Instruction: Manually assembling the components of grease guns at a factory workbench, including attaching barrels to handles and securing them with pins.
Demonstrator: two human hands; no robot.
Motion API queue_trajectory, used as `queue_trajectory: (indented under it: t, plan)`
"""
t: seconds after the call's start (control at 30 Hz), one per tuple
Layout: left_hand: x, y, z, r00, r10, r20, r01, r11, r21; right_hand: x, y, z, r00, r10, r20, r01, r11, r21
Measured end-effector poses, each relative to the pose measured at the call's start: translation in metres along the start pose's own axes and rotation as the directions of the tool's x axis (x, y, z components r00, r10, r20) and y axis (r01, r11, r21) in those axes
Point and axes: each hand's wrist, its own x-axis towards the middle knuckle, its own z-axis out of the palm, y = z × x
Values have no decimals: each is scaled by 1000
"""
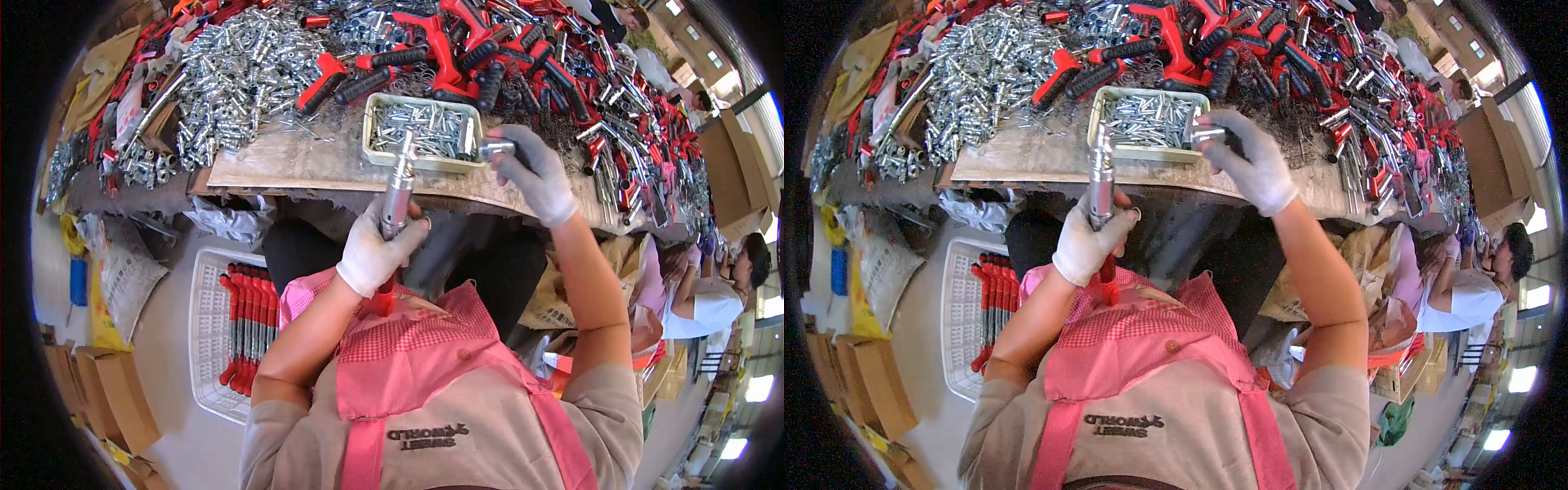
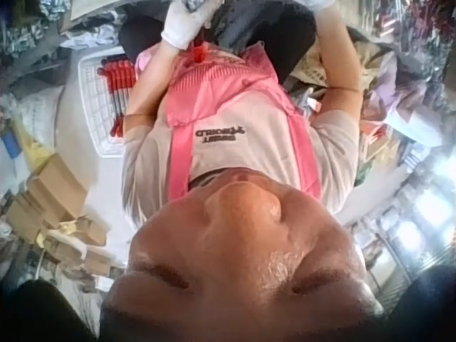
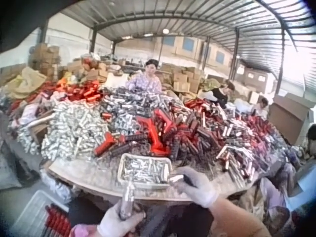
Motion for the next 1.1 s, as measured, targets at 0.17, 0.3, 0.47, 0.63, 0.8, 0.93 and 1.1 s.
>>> queue_trajectory:
  t: [0.17, 0.3, 0.47, 0.63, 0.8, 0.93, 1.1]
  plan:
    - [-8, -2, 4, 985, 83, 153, -111, 976, 188, -8, -33, -24, 953, -241, 181, 285, 916, -281]
    - [-6, -3, 6, 957, 15, 291, -87, 968, 237, -5, -50, -27, 805, -392, 446, 564, 739, -369]
    - [-4, -4, 9, 911, 87, 402, -258, 882, 393, -21, -39, -10, 674, -299, 676, 578, 783, -230]
    - [-8, -11, 6, 898, 170, 406, -372, 785, 496, -35, -34, -6, 948, -58, 314, 223, 825, -519]
    - [-10, -9, 3, 930, 74, 360, -277, 782, 557, -35, -29, -2, 902, 95, 421, 53, 944, -327]
    - [-9, -10, 4, 923, 108, 370, -318, 755, 574, -38, -17, 11, 952, 23, 305, 120, 889, -442]
    - [-8, -15, 4, 914, 116, 388, -326, 779, 535, -48, -25, 4, 965, 13, 263, 151, 790, -595]
